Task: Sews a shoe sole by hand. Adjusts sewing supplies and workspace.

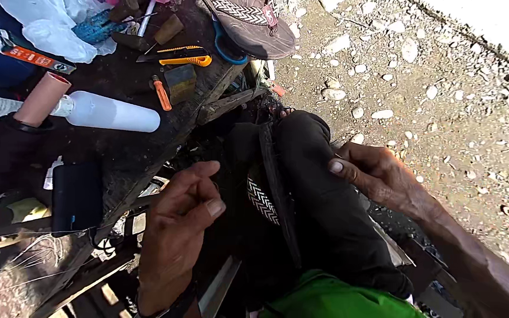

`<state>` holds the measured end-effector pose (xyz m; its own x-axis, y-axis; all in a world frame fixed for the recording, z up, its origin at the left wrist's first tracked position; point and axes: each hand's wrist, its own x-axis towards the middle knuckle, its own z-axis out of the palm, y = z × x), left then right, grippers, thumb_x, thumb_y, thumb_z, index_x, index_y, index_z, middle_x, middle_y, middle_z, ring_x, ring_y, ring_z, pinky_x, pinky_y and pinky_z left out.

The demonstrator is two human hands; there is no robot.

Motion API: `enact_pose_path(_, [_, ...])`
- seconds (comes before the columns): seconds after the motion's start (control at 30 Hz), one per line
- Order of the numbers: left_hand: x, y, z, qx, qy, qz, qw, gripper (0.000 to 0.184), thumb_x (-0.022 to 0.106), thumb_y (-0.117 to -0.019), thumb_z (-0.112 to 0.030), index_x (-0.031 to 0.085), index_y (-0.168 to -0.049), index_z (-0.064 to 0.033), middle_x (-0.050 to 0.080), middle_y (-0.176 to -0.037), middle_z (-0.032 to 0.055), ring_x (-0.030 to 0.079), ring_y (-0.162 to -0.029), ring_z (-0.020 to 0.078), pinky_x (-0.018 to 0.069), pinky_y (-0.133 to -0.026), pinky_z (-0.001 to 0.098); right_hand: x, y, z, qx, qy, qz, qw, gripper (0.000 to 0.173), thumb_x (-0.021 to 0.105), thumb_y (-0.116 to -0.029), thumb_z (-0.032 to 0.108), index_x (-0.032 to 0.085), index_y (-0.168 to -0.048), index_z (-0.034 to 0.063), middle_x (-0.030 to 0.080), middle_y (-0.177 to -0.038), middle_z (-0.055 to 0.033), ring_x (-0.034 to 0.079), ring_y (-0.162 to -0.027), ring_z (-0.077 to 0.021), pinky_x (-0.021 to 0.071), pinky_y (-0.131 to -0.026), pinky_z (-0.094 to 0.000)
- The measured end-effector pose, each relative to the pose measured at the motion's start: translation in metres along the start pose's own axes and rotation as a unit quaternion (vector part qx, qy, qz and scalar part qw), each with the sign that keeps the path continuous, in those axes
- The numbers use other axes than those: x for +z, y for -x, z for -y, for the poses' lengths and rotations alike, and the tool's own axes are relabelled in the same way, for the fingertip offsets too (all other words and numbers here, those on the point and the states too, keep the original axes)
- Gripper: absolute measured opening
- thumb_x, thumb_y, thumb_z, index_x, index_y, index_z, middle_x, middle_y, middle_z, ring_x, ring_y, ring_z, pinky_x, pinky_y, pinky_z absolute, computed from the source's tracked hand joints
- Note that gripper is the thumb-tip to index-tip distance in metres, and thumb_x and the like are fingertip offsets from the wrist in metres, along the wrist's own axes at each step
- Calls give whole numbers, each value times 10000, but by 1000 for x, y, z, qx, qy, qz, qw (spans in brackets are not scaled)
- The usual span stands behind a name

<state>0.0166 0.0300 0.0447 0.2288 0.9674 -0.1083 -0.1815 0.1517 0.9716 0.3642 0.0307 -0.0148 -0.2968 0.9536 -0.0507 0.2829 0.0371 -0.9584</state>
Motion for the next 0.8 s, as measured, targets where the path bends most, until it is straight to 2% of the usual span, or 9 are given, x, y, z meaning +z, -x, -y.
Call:
enact_pose_path(0.1, [-18, 15, 6, -19, -154, -23, 988, 388, 733, -946, -243, 675, -1308, -116, 702, -956, -5, 643, -783, 66, 547, -698, 197, 14, -9, 10, -72, -76, -30, 994, 192, 663, -1013, 247, 724, -994, 66, 641, -838, 43, 562, -709, 7, 479, -620, -157])
enact_pose_path(0.2, [-1, 15, 16, 12, -358, -95, 929, 368, 692, -965, -332, 704, -1249, -97, 675, -1194, 22, 652, -1037, 119, 562, -856, 260, 34, -27, 19, -124, 116, -66, 983, 226, 622, -995, 257, 784, -1106, 144, 639, -821, 43, 564, -667, -24, 481, -564, -215])
enact_pose_path(0.33, [62, -3, 32, 55, -380, -81, 920, 544, 678, -979, -291, 553, -1399, 30, 662, -1217, 121, 615, -712, 72, 530, -578, 221, 56, -49, 25, -158, 320, -50, 933, 266, 589, -919, 251, 789, -1081, 187, 653, -765, 1, 631, -651, -174, 473, -498, -372])
enact_pose_path(0.4, [79, -14, 41, 33, -481, -90, 871, 529, 670, -965, -334, 597, -1351, 20, 693, -1061, 87, 617, -672, 71, 535, -559, 236, 49, -46, 29, -124, 231, -38, 964, 201, 592, -926, 270, 771, -962, 184, 626, -735, 57, 580, -621, -83, 436, -504, -303])
enact_pose_path(0.47, [81, -21, 45, 26, -532, -107, 839, 363, 658, -959, -369, 699, -1099, -36, 690, -853, 25, 623, -637, 62, 540, -557, 243, 33, -34, 35, -42, -54, 25, 997, 144, 607, -962, 208, 725, -931, 131, 611, -710, 99, 525, -591, 32, 416, -511, -152])
enact_pose_path(0.53, [78, -24, 48, 31, -528, -118, 840, 281, 664, -941, -365, 693, -878, -93, 614, -685, -36, 558, -557, 36, 483, -508, 220, 17, -19, 36, 8, -309, 88, 947, 152, 622, -988, 233, 704, -984, 105, 609, -719, 94, 537, -586, 36, 448, -524, -129])
enact_pose_path(0.67, [68, -26, 57, 43, -479, -135, 866, 238, 661, -928, -308, 650, -791, -114, 541, -615, -68, 486, -507, 17, 412, -468, 203, 13, -8, 35, -19, -323, 76, 943, 203, 662, -1008, 295, 679, -1028, 93, 613, -782, 88, 538, -636, 34, 434, -549, -122])
enact_pose_path(0.77, [59, -24, 62, 33, -431, -150, 889, 216, 669, -926, -287, 659, -806, -108, 543, -622, -81, 476, -511, -1, 405, -473, 180, 29, -17, 36, -49, -283, 57, 956, 155, 696, -990, 238, 649, -999, 90, 626, -1002, 24, 582, -812, -16, 504, -679, -161])
enact_pose_path(0.8, [56, -24, 63, 34, -418, -153, 895, 207, 673, -926, -275, 655, -807, -107, 534, -621, -85, 466, -508, -9, 394, -469, 170, 34, -23, 36, -47, -273, 43, 960, 137, 693, -991, 217, 638, -986, 91, 642, -997, 17, 590, -781, -14, 511, -653, -159])
